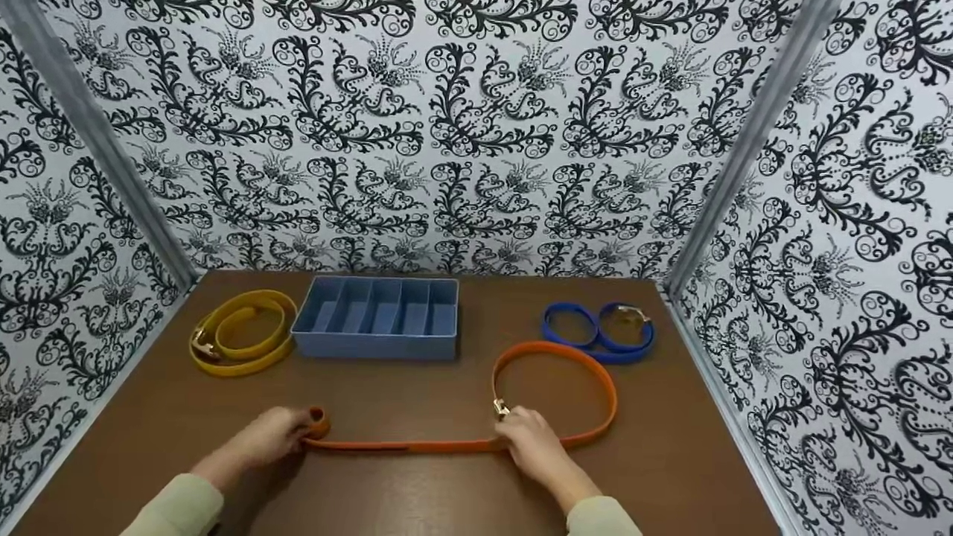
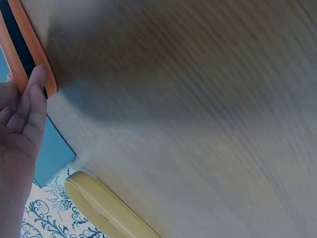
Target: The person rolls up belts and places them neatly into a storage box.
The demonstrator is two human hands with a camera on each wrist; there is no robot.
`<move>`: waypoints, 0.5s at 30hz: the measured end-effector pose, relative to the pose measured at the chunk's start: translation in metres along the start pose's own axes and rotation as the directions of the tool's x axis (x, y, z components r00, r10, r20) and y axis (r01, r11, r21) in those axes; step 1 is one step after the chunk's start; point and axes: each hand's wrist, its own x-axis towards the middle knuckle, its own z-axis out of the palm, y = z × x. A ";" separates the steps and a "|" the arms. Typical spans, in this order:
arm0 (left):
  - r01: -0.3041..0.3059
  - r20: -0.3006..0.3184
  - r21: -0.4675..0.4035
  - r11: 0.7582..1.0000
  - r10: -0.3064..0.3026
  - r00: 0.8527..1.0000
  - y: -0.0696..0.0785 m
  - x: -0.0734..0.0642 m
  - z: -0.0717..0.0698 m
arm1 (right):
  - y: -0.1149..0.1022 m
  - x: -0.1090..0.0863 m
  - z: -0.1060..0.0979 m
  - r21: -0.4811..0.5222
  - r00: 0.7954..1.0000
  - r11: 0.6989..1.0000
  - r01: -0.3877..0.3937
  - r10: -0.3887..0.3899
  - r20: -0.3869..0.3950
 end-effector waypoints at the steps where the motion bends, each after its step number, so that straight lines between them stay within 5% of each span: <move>1: 0.009 0.005 -0.010 1.000 -0.009 1.000 0.000 -0.001 0.001 | 0.000 0.000 0.000 0.004 1.000 1.000 -0.001 0.001 0.000; 6: 0.026 0.030 -0.084 0.996 -0.024 0.999 0.000 -0.004 0.006 | 0.000 -0.001 0.001 -0.007 1.000 1.000 -0.021 0.021 0.005; 15: -0.088 -0.058 -0.079 0.993 0.083 0.995 -0.006 -0.007 0.007 | -0.005 0.006 0.006 -0.156 0.999 0.986 -0.053 0.051 -0.012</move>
